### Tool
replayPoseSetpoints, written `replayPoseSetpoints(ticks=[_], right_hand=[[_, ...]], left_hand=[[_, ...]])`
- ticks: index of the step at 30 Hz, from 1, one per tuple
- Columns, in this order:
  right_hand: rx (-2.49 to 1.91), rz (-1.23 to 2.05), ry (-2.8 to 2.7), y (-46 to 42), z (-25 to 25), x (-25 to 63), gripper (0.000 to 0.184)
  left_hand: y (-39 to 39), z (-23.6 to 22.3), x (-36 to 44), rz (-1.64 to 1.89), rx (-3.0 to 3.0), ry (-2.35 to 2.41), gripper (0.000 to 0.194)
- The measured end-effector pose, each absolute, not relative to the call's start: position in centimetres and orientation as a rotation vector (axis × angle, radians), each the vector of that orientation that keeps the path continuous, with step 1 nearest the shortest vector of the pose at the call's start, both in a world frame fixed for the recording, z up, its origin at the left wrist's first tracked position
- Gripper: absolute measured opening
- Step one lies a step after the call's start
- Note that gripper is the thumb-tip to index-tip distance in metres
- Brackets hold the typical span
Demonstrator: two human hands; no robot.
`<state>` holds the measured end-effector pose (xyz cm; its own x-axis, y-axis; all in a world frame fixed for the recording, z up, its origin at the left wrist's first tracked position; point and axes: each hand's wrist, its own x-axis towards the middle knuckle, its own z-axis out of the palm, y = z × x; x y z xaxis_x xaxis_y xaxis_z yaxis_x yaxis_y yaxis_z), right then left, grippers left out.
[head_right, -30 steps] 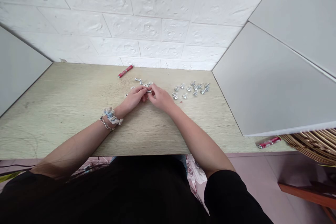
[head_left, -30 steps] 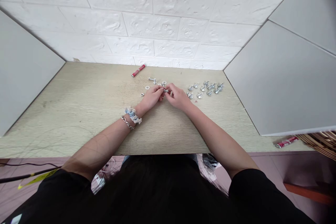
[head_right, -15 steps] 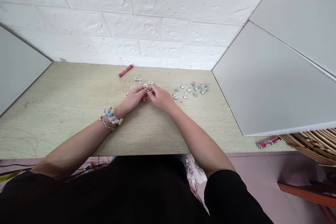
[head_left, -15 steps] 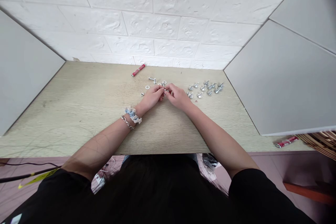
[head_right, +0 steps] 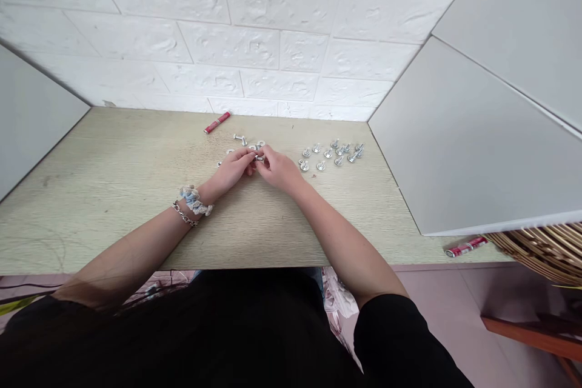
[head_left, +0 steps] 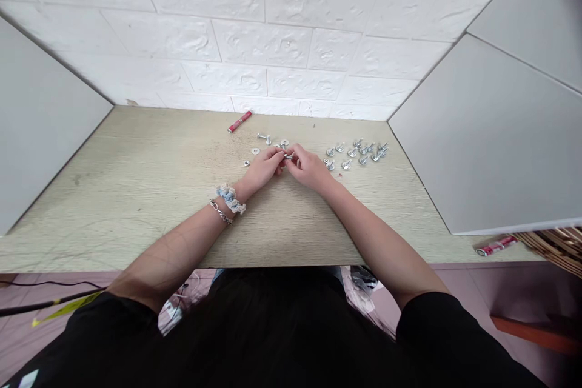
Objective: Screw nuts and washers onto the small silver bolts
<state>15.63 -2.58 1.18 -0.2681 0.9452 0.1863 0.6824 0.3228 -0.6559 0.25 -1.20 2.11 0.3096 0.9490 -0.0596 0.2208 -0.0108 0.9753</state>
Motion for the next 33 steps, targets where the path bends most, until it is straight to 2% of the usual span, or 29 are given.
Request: replayPoseSetpoints(ticks=[33], right_hand=[[-1.526, 0.572, -2.145, -2.72, 1.68, 15.46, 0.019]], left_hand=[[-1.61, 2.42, 0.34, 0.726, 1.803, 1.228, 0.021]])
